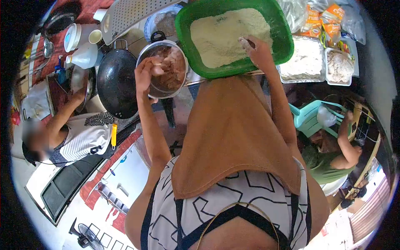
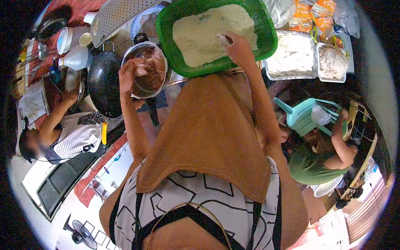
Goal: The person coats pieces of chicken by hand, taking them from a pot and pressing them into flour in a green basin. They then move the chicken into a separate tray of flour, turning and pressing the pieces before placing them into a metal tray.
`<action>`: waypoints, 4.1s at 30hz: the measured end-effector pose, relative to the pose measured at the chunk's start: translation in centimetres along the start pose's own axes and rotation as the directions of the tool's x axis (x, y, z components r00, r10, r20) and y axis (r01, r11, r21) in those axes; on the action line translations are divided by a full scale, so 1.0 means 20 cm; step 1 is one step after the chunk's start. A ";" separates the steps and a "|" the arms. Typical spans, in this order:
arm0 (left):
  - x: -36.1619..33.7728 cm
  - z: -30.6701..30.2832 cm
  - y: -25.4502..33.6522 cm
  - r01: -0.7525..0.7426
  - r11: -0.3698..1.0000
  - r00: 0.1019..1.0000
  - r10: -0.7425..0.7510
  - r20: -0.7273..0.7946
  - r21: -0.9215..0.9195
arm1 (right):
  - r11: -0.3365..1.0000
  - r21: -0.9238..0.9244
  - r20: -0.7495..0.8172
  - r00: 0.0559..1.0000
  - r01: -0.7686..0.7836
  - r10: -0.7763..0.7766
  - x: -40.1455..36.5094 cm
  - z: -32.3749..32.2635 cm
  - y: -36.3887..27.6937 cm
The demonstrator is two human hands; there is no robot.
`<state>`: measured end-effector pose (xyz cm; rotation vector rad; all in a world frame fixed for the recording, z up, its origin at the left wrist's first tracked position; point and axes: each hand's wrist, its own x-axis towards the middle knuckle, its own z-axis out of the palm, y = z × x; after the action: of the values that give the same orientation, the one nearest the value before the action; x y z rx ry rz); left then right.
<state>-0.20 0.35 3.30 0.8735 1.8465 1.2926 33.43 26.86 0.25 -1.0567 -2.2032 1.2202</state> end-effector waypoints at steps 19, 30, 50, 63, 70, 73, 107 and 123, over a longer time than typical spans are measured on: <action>0.03 -0.13 0.06 0.420 0.855 0.899 -0.345 0.270 -0.305 | 0.987 -0.144 -0.141 0.985 0.076 -0.096 -0.02 0.05 0.05; 0.15 0.06 0.59 0.298 0.955 0.924 -0.283 0.257 -0.017 | 0.951 0.306 -0.228 0.973 0.054 0.018 -0.16 -0.31 -0.23; 0.60 2.15 1.26 -0.255 0.947 0.500 -0.042 0.865 0.193 | 0.734 0.678 -0.637 0.470 -0.037 0.611 -1.35 -0.84 0.16; 0.82 3.12 0.53 -0.663 0.711 -0.203 -0.474 0.857 0.236 | 0.670 0.743 -0.640 0.287 -0.007 0.713 -1.56 -0.71 0.22; 0.85 3.23 0.30 -0.632 0.706 -0.335 -0.620 0.709 0.319 | 0.656 0.754 -0.640 0.258 0.029 0.724 -1.55 -0.78 0.26; 0.89 3.30 0.27 -0.905 0.372 -0.361 -0.420 0.833 -0.204 | 0.675 0.738 -0.657 0.245 0.016 0.713 -1.56 -0.78 0.30; 0.42 2.41 0.91 -0.108 0.977 0.719 0.206 0.664 -0.186 | 0.934 -0.288 -0.319 0.941 -0.211 0.114 -0.20 -0.57 1.25; 0.23 1.95 1.05 -0.174 0.925 0.773 0.341 0.535 -0.338 | 0.873 -0.488 0.119 0.991 0.010 0.055 0.12 -0.49 1.61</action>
<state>33.00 28.50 12.74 1.2407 1.0568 1.2145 51.84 44.53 -21.81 -1.2161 -2.6925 0.7636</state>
